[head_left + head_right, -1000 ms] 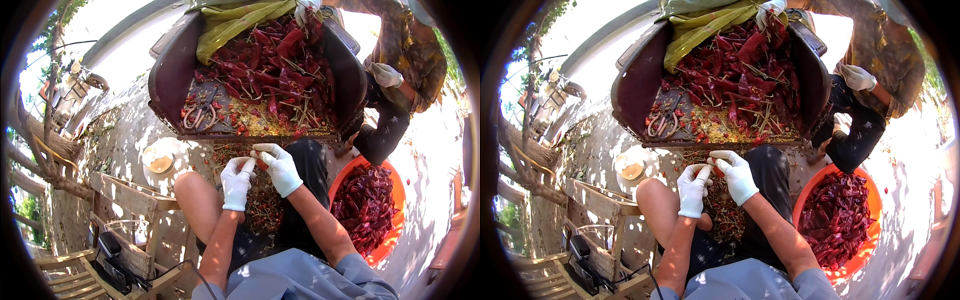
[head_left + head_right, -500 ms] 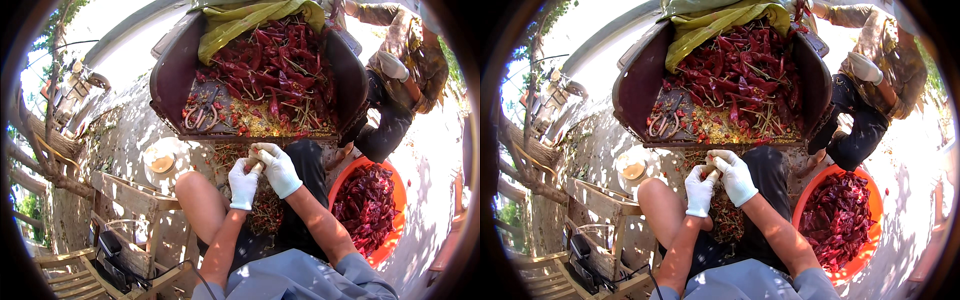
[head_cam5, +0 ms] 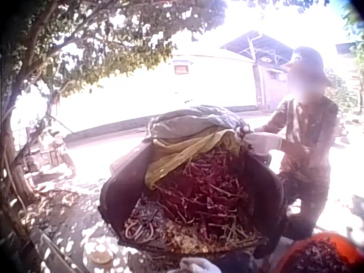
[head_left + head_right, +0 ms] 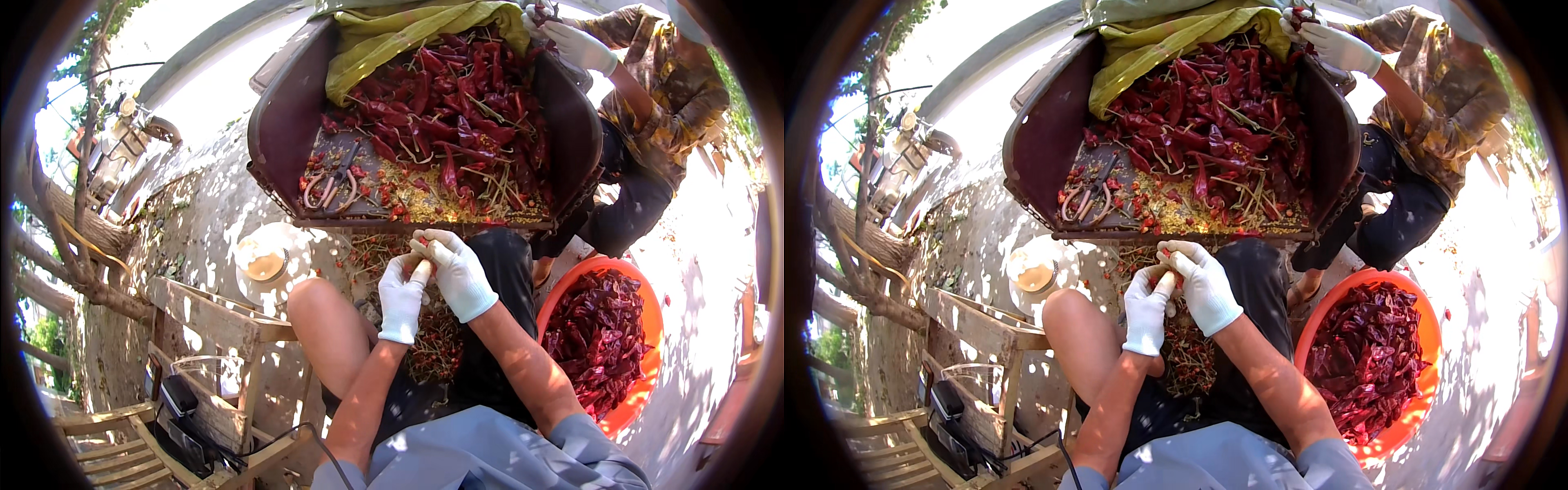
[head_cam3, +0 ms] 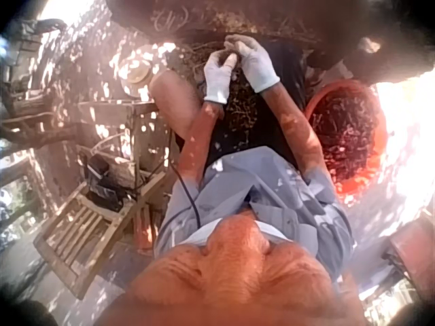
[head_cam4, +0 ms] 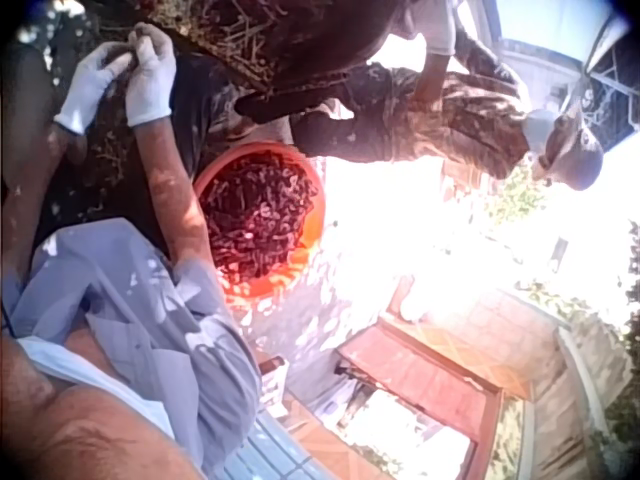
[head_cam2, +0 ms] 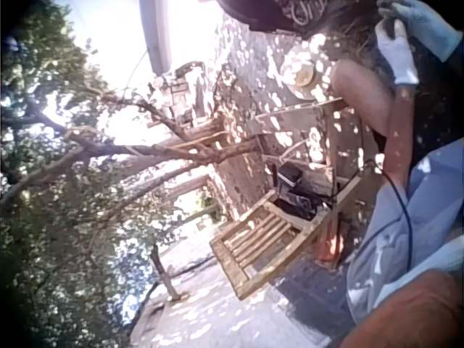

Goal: The person is removing stems and seeds from dried red peppers by hand and using shears over a large metal bin, discarding seeds and stems while collecting processed peppers in an orange tub.

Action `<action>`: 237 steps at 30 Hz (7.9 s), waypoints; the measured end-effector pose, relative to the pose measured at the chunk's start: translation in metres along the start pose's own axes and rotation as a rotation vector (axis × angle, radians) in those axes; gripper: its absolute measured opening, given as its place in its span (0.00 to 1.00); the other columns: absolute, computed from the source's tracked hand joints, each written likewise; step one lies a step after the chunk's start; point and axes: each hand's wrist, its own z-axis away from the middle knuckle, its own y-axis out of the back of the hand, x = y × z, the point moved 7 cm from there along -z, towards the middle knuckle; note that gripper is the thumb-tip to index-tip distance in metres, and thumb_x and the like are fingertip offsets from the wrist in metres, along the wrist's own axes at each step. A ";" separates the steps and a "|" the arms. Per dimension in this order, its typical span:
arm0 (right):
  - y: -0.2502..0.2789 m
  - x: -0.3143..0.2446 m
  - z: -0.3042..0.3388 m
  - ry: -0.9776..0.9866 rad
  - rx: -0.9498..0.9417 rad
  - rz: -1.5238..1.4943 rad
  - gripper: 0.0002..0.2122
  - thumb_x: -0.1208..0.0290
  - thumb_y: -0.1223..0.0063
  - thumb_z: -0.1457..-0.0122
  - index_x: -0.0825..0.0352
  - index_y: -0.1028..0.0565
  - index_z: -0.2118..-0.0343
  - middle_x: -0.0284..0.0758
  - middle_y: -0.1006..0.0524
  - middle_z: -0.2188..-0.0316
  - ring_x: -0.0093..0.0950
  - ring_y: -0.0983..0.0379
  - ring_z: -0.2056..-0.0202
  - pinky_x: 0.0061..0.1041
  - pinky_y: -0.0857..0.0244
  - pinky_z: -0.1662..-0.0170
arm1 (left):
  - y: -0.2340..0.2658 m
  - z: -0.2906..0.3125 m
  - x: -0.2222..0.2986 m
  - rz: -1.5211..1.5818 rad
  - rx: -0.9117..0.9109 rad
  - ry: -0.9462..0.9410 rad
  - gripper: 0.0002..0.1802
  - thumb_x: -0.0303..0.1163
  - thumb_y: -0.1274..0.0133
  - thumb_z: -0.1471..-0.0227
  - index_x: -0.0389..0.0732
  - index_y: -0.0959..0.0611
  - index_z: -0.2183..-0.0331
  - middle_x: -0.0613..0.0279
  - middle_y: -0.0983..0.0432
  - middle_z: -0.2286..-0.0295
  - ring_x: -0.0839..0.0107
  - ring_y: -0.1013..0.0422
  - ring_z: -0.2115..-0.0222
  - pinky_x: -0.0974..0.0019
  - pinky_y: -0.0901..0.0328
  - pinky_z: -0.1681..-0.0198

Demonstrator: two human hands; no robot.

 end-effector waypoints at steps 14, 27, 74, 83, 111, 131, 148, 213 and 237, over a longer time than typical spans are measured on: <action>0.000 -0.017 0.009 0.100 -0.016 0.296 0.12 0.76 0.46 0.38 0.72 0.25 0.53 0.33 0.21 0.59 0.21 0.26 0.58 0.22 0.33 0.51 | 0.018 -0.008 0.009 0.450 -0.135 0.157 0.09 0.24 0.49 0.41 0.37 0.23 0.57 0.59 0.21 0.67 0.72 0.22 0.72 0.76 0.36 0.83; -0.013 -0.023 0.013 0.207 -0.222 0.587 0.09 0.82 0.45 0.43 0.71 0.20 0.59 0.35 0.26 0.53 0.25 0.29 0.51 0.24 0.34 0.48 | 0.012 0.001 0.018 0.279 -0.241 0.198 0.10 0.34 0.46 0.39 0.37 0.20 0.61 0.64 0.22 0.73 0.83 0.29 0.80 0.80 0.45 0.84; 0.006 -0.004 0.015 -0.091 -0.039 0.202 0.08 0.69 0.47 0.36 0.70 0.24 0.64 0.31 0.21 0.71 0.17 0.28 0.74 0.18 0.32 0.70 | 0.003 0.004 0.005 0.742 -0.238 0.264 0.07 0.32 0.49 0.38 0.39 0.21 0.64 0.64 0.25 0.74 0.81 0.35 0.80 0.81 0.42 0.80; -0.025 -0.046 0.035 0.718 0.006 1.201 0.07 0.74 0.40 0.44 0.65 0.21 0.62 0.36 0.20 0.71 0.28 0.21 0.72 0.23 0.29 0.70 | 0.019 -0.003 0.014 0.261 -0.177 0.156 0.09 0.28 0.51 0.39 0.37 0.21 0.58 0.58 0.20 0.69 0.75 0.27 0.77 0.76 0.38 0.80; 0.016 -0.073 0.116 0.197 0.242 0.303 0.08 0.71 0.43 0.39 0.72 0.21 0.65 0.33 0.21 0.73 0.19 0.26 0.74 0.20 0.31 0.69 | -0.028 0.037 0.030 0.541 -0.301 0.186 0.09 0.31 0.49 0.38 0.36 0.21 0.60 0.63 0.24 0.71 0.79 0.30 0.77 0.78 0.37 0.79; 0.110 -0.044 0.248 -0.153 0.251 0.715 0.07 0.69 0.43 0.42 0.67 0.18 0.67 0.30 0.21 0.77 0.17 0.26 0.77 0.19 0.29 0.71 | -0.251 0.124 0.025 0.135 -1.069 0.130 0.31 0.50 0.56 0.35 0.31 0.27 0.46 0.54 0.26 0.50 0.64 0.30 0.48 0.57 0.38 0.42; 0.068 -0.122 0.127 0.277 0.346 1.248 0.11 0.76 0.48 0.42 0.67 0.22 0.56 0.42 0.20 0.62 0.40 0.23 0.59 0.29 0.30 0.53 | -0.031 -0.073 0.148 0.260 -0.227 -0.169 0.21 0.41 0.55 0.35 0.31 0.19 0.58 0.53 0.19 0.66 0.64 0.22 0.66 0.61 0.26 0.58; 0.028 -0.099 -0.008 0.137 0.342 0.167 0.10 0.74 0.52 0.34 0.70 0.26 0.52 0.30 0.24 0.63 0.16 0.27 0.67 0.15 0.33 0.69 | -0.052 -0.033 0.116 -0.025 -0.456 -0.154 0.09 0.30 0.51 0.38 0.34 0.20 0.62 0.61 0.22 0.71 0.76 0.26 0.72 0.71 0.30 0.67; -0.032 -0.167 -0.012 0.668 0.263 1.360 0.08 0.72 0.38 0.47 0.65 0.19 0.64 0.39 0.18 0.71 0.34 0.20 0.70 0.27 0.27 0.66 | -0.058 -0.022 0.157 -0.706 -0.137 -0.854 0.25 0.24 0.35 0.55 0.41 0.18 0.52 0.56 0.23 0.55 0.63 0.23 0.61 0.69 0.28 0.61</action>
